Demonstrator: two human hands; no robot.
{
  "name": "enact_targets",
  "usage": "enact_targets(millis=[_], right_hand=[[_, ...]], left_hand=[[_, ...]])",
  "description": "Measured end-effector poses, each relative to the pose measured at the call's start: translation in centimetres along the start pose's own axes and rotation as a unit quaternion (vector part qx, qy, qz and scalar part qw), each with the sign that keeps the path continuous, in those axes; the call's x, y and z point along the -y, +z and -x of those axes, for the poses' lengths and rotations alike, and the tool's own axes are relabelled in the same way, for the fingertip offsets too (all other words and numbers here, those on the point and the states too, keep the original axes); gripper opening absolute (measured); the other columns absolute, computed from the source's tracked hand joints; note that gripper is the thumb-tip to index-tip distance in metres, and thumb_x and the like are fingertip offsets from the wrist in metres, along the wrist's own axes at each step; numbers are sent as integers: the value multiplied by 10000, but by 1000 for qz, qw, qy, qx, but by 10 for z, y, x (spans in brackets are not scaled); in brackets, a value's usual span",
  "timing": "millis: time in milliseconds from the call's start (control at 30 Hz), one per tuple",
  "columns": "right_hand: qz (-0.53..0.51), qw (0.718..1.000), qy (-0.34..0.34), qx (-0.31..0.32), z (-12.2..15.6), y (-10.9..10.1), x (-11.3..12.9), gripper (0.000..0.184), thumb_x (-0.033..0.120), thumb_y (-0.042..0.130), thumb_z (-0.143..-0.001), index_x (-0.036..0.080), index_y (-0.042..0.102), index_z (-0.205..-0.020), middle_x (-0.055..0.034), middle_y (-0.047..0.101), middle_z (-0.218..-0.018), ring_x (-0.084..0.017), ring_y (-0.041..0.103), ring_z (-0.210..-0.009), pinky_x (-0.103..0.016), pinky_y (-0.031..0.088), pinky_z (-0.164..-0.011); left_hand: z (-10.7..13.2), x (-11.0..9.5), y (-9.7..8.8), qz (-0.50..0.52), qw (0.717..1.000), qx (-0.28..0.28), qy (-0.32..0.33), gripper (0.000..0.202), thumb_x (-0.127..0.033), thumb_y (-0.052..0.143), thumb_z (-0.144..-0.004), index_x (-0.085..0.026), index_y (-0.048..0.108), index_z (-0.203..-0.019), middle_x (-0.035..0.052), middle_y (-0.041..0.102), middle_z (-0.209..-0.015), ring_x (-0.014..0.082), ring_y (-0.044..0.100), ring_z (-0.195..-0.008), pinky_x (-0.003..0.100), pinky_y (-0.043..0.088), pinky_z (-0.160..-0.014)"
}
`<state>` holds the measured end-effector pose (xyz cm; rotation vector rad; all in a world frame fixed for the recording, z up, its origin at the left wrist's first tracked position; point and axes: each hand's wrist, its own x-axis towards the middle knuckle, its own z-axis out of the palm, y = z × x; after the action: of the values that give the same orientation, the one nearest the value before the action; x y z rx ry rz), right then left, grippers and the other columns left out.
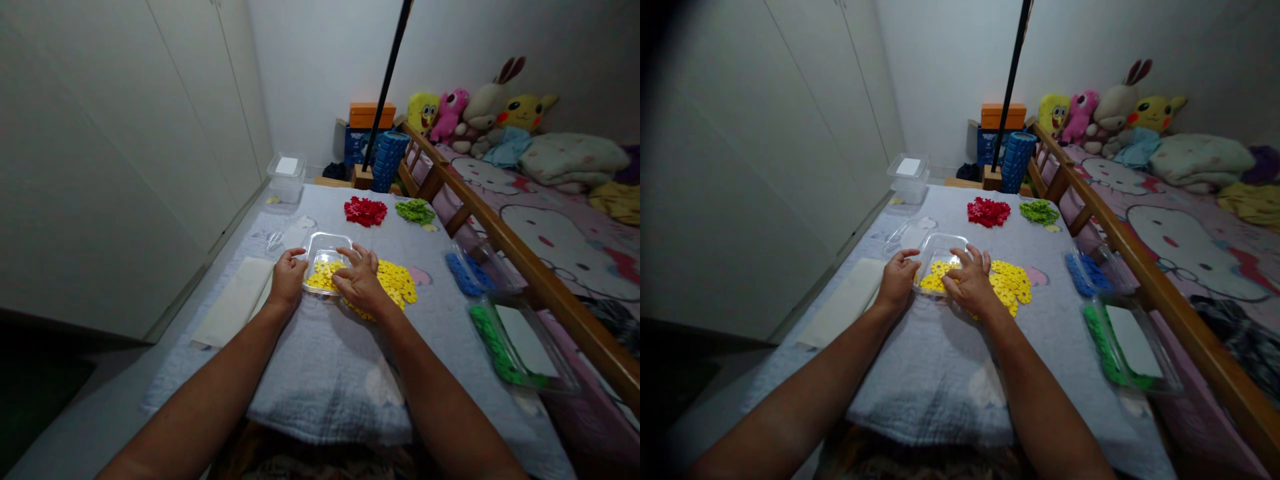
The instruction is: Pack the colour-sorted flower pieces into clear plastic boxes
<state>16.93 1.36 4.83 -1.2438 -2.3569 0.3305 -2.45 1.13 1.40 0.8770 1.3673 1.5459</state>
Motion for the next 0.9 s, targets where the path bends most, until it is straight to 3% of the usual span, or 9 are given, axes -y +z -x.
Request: enact_targets(millis=[500, 667, 900], right_hand=[[44, 998, 36, -3, 1, 4, -5, 315, 398, 526, -1018, 271, 803, -1094, -103, 497, -1570, -380, 288, -1512, -674, 132, -1222], [40, 994, 65, -82, 2, -1, -22, 331, 316, 483, -1019, 276, 782, -1156, -91, 547, -1513, -333, 342, -1472, -577, 238, -1213], [75, 965, 190, -163, 3, -24, -66, 344, 236, 471, -972, 242, 778, -1127, -99, 624, -1401, -296, 472, -1332, -495, 336, -1162]], left_hand=[[1, -2, 2, 0, 1000, -5, -1, 396, -294, 701, -662, -171, 636, -1033, -114, 394, -548, 85, 346, -469, 215, 293, -495], [2, -3, 1, -21, 1000, -10, 7, 387, -296, 692, -672, -164, 645, -1033, -111, 383, -549, 87, 337, -480, 217, 274, -500], [2, -4, 1, -34, 999, -8, 14, 383, -315, 688, -682, -163, 646, -1031, -111, 361, -550, 91, 316, -494, 224, 265, -513]])
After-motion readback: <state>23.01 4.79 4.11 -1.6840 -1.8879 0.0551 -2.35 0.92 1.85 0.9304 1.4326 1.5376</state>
